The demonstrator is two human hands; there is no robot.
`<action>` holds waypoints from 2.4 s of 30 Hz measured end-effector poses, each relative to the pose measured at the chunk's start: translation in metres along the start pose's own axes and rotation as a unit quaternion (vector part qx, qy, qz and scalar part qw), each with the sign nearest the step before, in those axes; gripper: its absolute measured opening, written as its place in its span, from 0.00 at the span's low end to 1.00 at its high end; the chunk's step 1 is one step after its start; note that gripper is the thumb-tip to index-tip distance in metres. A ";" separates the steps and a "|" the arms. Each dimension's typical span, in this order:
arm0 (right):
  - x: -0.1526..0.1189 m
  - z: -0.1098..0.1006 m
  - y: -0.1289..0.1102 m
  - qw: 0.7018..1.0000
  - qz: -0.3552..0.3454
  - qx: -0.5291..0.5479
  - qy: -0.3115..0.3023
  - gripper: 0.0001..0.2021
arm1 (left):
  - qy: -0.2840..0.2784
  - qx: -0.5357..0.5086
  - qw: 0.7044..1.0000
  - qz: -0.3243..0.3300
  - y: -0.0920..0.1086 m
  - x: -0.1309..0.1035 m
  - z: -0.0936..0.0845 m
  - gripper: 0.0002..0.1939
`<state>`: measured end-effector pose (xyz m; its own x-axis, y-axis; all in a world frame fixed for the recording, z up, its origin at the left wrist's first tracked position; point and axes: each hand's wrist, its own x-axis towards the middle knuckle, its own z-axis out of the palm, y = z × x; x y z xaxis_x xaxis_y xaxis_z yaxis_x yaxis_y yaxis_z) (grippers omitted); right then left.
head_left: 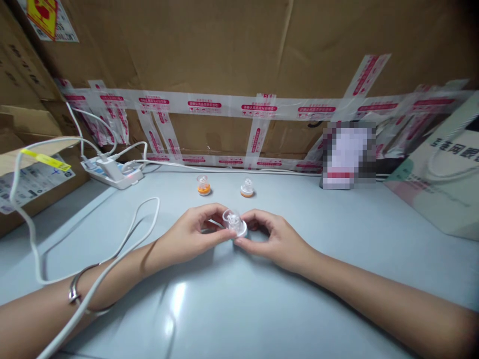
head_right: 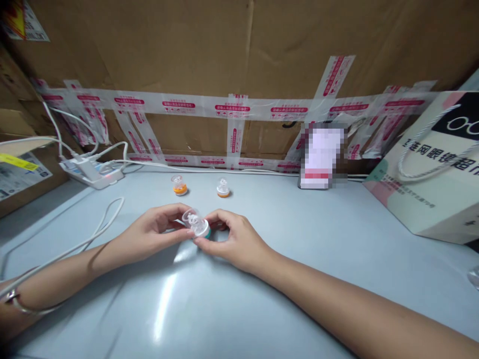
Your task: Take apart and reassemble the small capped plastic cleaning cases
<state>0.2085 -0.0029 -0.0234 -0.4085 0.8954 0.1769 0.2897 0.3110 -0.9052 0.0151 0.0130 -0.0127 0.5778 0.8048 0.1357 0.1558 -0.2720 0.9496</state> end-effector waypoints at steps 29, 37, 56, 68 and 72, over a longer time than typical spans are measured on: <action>-0.006 0.011 -0.016 0.824 0.159 0.531 -0.119 0.16 | -0.038 -0.069 0.997 0.001 0.024 -0.009 -0.003 0.09; -0.005 0.012 -0.012 0.825 0.148 0.538 -0.091 0.15 | -0.002 -0.013 1.000 -0.005 0.022 -0.008 -0.001 0.13; -0.004 0.011 -0.011 0.845 0.171 0.504 -0.055 0.16 | 0.027 0.009 1.000 -0.011 0.017 -0.005 0.000 0.14; 0.000 0.009 -0.010 0.857 0.206 0.473 -0.002 0.13 | 0.061 0.150 0.985 0.062 0.006 -0.005 0.002 0.12; 0.000 0.009 -0.010 0.918 0.192 0.345 0.038 0.18 | 0.067 0.156 0.985 0.037 -0.001 -0.005 0.002 0.11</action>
<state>0.1975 -0.0085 -0.0176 -0.3217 0.9247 -0.2035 -0.2282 -0.2843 -0.9312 0.0139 0.0078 -0.0150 0.4888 0.8334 0.2577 0.3675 -0.4647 0.8056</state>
